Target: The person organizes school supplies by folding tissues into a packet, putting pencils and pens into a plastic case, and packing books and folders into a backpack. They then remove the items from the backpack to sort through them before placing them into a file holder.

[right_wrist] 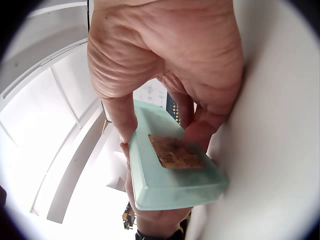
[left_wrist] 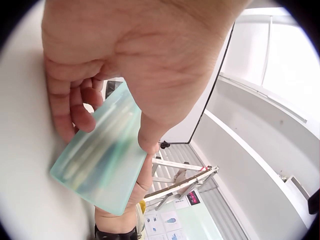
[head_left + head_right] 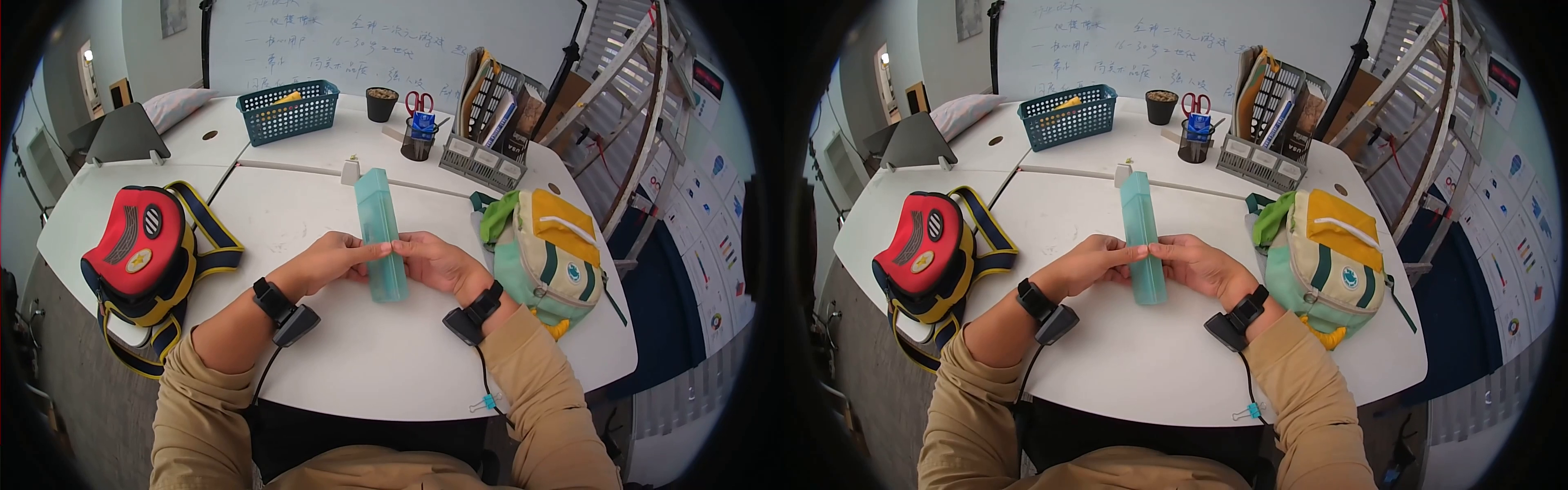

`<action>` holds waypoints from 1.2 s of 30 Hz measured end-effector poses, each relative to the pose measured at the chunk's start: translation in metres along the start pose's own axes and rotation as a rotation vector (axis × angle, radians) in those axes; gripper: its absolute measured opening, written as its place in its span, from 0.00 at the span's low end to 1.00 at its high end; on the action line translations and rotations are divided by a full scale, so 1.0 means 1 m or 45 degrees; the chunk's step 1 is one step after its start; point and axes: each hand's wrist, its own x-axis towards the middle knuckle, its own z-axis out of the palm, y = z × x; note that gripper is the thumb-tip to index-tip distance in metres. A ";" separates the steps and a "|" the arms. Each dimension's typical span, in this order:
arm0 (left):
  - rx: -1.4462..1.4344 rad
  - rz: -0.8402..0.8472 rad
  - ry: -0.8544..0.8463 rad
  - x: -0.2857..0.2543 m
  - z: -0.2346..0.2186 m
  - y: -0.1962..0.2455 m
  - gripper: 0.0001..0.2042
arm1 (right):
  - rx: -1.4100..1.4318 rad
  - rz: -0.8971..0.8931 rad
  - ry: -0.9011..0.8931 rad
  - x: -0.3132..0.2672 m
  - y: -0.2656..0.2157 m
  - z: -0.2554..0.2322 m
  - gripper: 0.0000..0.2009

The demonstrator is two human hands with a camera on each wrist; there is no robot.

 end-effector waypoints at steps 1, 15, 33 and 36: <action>-0.005 -0.002 -0.011 0.000 0.000 0.000 0.41 | 0.001 0.000 -0.003 0.000 0.000 0.000 0.32; 0.208 0.000 0.427 -0.004 -0.006 0.008 0.50 | -0.287 -0.081 0.648 0.016 0.015 0.017 0.38; 0.073 0.155 0.528 0.009 -0.009 -0.010 0.36 | -0.363 -0.375 0.910 0.021 0.017 0.007 0.43; 0.068 0.197 0.464 0.008 -0.010 -0.009 0.33 | -0.278 -0.419 0.844 0.020 0.018 0.003 0.41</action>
